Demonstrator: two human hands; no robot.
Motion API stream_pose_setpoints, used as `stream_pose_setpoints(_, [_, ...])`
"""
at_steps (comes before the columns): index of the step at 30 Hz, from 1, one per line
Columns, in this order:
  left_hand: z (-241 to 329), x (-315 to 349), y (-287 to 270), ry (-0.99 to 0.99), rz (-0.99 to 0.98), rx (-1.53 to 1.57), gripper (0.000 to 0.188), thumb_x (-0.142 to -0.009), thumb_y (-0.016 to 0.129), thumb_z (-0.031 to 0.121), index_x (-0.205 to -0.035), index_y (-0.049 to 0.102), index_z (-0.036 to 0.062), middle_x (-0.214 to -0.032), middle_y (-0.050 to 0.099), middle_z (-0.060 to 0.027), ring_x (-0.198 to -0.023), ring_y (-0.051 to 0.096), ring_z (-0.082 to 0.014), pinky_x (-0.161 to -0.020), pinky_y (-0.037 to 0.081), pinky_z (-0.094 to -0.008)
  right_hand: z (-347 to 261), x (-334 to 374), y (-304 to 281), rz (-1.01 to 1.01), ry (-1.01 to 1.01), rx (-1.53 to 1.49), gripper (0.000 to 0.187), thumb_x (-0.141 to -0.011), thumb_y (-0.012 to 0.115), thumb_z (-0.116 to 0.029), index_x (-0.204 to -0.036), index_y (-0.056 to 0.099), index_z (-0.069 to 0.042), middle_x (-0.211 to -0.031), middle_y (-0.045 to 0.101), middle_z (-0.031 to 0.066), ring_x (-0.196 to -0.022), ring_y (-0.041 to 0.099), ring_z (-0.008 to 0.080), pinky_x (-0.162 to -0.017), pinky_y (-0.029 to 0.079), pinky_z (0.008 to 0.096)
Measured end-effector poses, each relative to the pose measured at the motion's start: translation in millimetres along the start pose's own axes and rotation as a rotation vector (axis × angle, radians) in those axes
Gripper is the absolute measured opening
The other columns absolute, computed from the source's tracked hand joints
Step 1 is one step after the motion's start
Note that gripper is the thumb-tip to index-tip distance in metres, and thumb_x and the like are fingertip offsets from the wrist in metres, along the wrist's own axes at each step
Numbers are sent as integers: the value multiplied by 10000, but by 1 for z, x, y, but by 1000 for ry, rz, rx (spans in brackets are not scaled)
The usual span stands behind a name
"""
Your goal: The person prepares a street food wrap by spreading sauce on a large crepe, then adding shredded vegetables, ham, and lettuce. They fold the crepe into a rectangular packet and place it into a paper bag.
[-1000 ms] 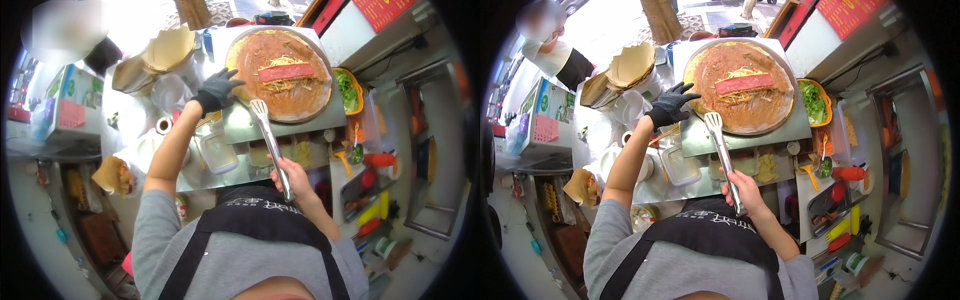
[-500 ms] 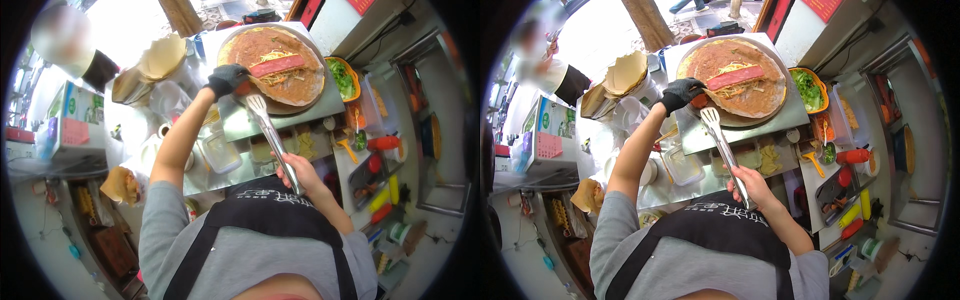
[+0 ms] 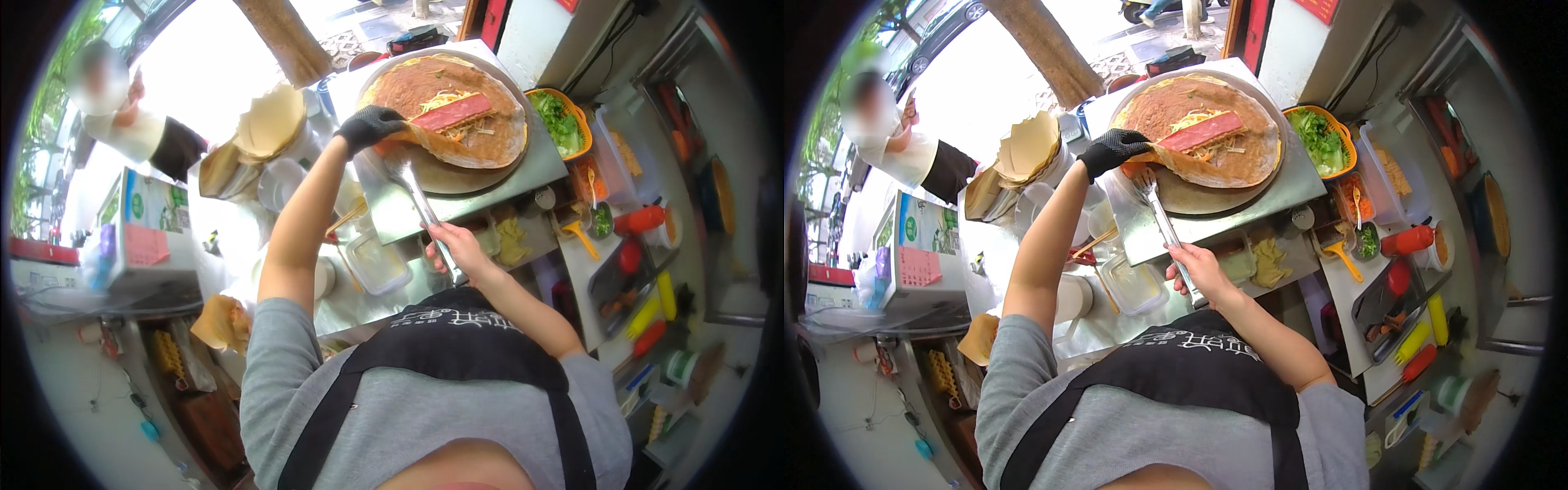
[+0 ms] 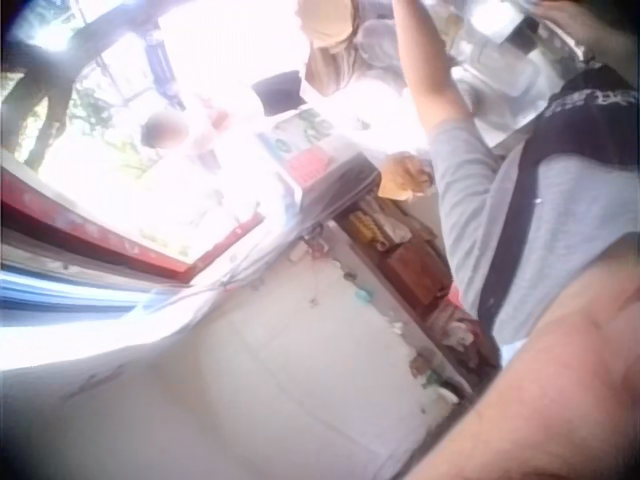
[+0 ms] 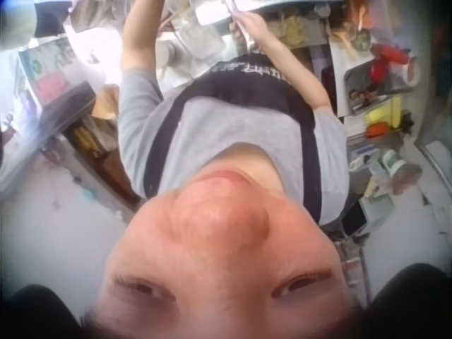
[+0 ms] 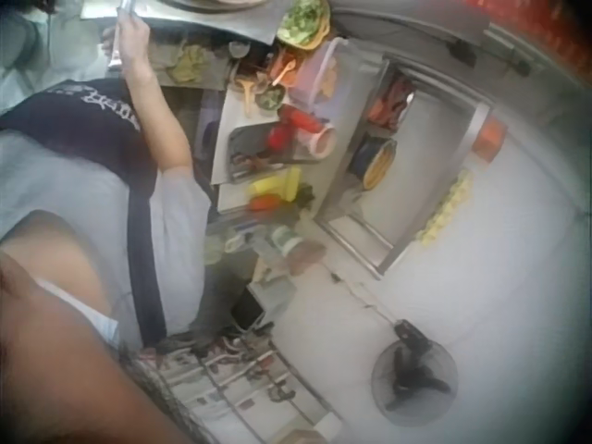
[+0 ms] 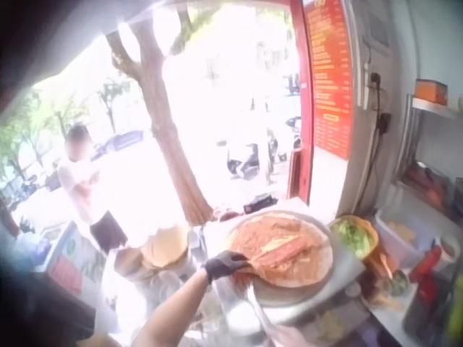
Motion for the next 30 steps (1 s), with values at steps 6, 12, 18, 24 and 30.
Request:
stream_pose_setpoints(6, [-9, 0, 1, -79, -20, 93, 315, -916, 553, 280, -1009, 655, -3, -939, 670, -127, -826, 605, -194, -807, 460, -289, 1, 14, 8, 78, -1, 11, 375, -947, 486, -340, -1186, 520, -53, -704, 568, 37, -494, 531, 89, -432, 421, 211])
stream_pose_setpoints(12, [0, -2, -4, 4, -34, 64, 323, -912, 560, 281, -1017, 653, -10, -939, 671, -122, -823, 601, -187, -807, 458, -288, 12, -16, 7, 46, -76, 33, 332, -942, 501, -332, -1094, 553, -41, -703, 568, 32, -476, 519, 79, -421, 417, 215])
stream_pose_setpoints(18, [1, -3, -3, -63, -43, 107, 307, -912, 557, 270, -1012, 656, -3, -932, 672, -120, -825, 605, -198, -803, 460, -293, 20, -9, 2, 39, -106, 50, 304, -945, 498, -290, -1118, 551, -45, -690, 587, 33, -469, 515, 71, -408, 412, 210])
stream_pose_setpoints(24, [6, 20, 1, 8, -19, -133, 324, -897, 570, 331, -1023, 663, 47, -977, 673, -142, -891, 640, -256, -830, 467, -322, 17, 71, -44, 68, -6, 80, 387, -958, 474, -283, -1266, 488, -48, -677, 595, 34, -462, 539, 64, -401, 418, 182])
stream_pose_setpoints(30, [8, 39, 18, -36, 36, -217, 286, -876, 604, 314, -1026, 669, 79, -1015, 661, -128, -950, 625, -281, -849, 469, -336, 17, 80, -74, 141, -27, 79, 362, -956, 480, -304, -1218, 515, -57, -686, 589, 27, -457, 534, 63, -402, 417, 180])
Point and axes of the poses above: each hand's wrist, its own x-axis away from the middle knuckle, its own y-axis out of the palm, z = x × y, the point moved 2 cm from there along -x, towards the middle knuckle
